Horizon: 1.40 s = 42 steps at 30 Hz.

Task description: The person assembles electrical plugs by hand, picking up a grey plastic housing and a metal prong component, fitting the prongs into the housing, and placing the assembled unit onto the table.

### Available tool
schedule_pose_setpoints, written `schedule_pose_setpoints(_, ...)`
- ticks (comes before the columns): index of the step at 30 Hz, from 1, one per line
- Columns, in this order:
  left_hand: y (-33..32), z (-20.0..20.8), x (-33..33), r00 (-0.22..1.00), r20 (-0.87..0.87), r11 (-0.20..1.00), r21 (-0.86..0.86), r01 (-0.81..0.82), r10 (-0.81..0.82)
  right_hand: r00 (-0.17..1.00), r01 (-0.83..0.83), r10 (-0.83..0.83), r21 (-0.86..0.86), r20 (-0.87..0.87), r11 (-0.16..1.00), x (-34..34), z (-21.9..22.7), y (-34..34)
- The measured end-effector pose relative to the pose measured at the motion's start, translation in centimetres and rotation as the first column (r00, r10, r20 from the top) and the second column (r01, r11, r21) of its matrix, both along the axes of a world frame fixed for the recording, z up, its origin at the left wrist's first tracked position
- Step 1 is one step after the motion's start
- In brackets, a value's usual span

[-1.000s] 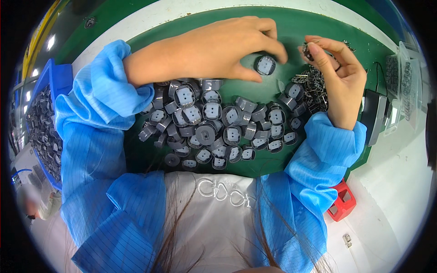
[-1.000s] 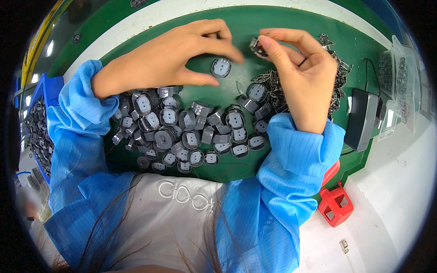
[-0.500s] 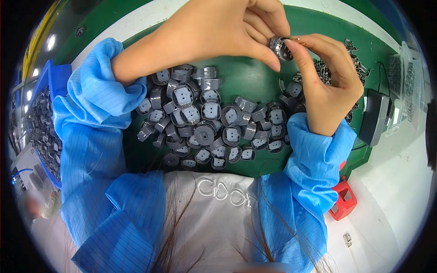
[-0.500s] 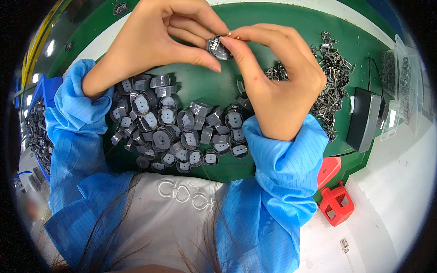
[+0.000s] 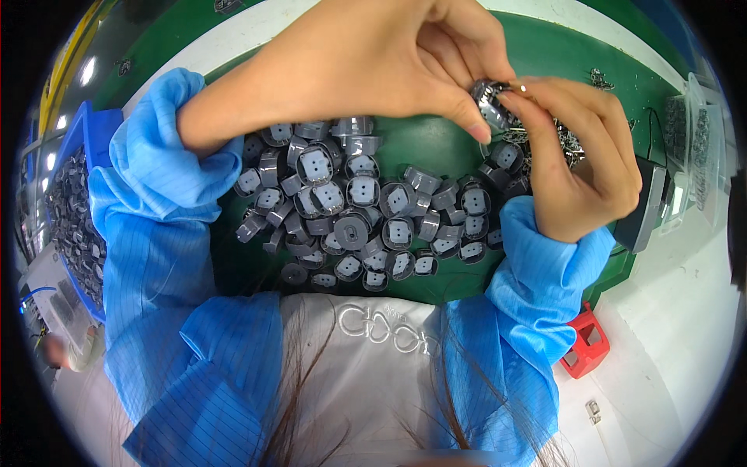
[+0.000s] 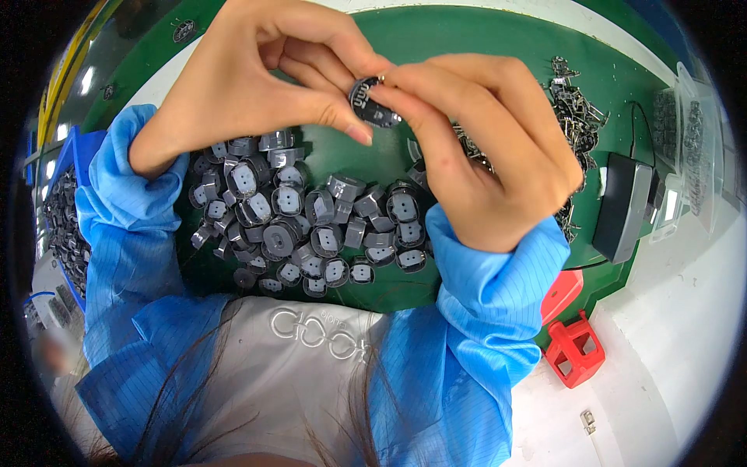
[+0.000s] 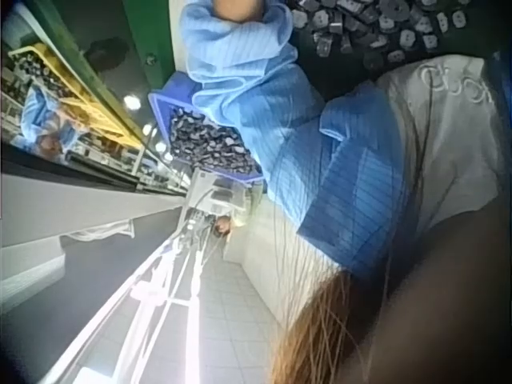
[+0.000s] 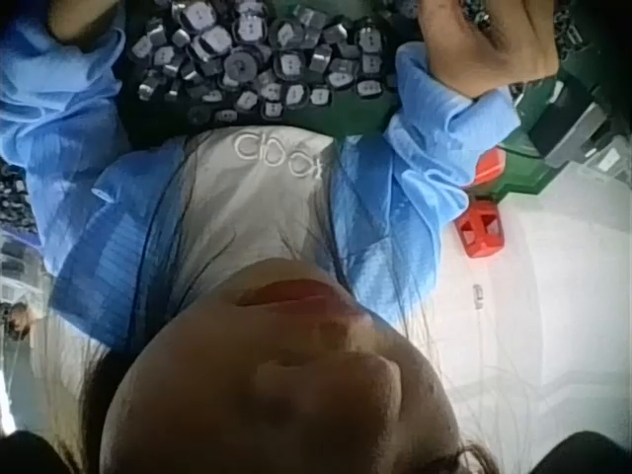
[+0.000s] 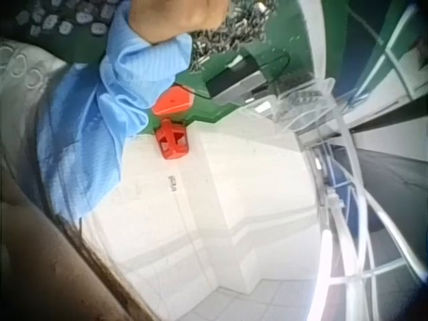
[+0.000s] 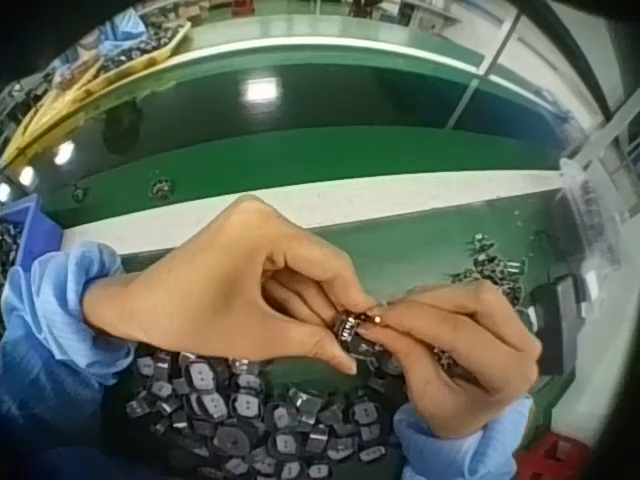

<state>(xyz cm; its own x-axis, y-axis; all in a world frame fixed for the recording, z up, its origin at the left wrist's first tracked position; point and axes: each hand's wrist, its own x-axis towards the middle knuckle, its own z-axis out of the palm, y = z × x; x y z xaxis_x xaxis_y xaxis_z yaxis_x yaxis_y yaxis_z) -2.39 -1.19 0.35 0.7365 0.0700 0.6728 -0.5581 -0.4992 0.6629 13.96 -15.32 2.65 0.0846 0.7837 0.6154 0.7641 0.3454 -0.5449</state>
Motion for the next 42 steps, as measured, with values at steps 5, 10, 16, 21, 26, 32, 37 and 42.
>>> schedule_pose_setpoints(5, -0.9, 0.5, -0.2, 0.995, -0.047, 0.994, 0.079, -0.08, 0.084, 0.997, 0.015, -0.013, -0.03, 0.073, 0.999, -0.4, 0.8, -0.2)
schedule_pose_setpoints(10, -1.8, 3.5, -1.1, 0.719, -0.665, 0.69, -0.617, -0.379, -0.2, 0.997, -0.008, 0.01, -0.031, 0.079, 0.999, 0.1, 0.2, -0.3)
schedule_pose_setpoints(16, -1.4, 2.5, 0.2, 0.688, -0.726, 0.752, -0.456, -0.476, -0.005, 0.858, -0.241, -0.034, -0.46, -0.513, 0.855, -1.2, -0.8, -0.7)
schedule_pose_setpoints(21, -0.8, -0.7, 1.2, 0.992, 0.118, 0.973, -0.229, -0.004, 0.032, 0.758, -0.308, -0.016, -0.379, -0.652, 0.873, -1.4, -0.8, -0.3)
schedule_pose_setpoints(26, -0.8, 4.9, 0.2, 0.645, -0.644, 0.819, -0.05, -0.572, 0.411, 0.927, 0.137, -0.23, -0.302, -0.296, 0.943, 1.5, -1.3, 0.2)
schedule_pose_setpoints(32, 10.4, -1.2, -3.6, 0.59, -0.541, 0.749, 0.117, -0.653, 0.599, 0.867, 0.499, -0.475, -0.233, 0.152, 0.835, 8.8, -1.1, -0.5)
schedule_pose_setpoints(37, 10.6, -1.1, -3.4, 0.45, -0.611, 0.697, 0.247, -0.673, 0.651, 0.847, 0.517, -0.395, -0.376, 0.357, 0.769, 8.9, -2.2, -0.4)
schedule_pose_setpoints(42, 10.3, -0.6, -4.2, 0.384, -0.53, 0.646, 0.511, -0.567, 0.756, 0.862, 0.498, -0.399, -0.373, 0.313, 0.783, 7.4, -1.3, -0.1)
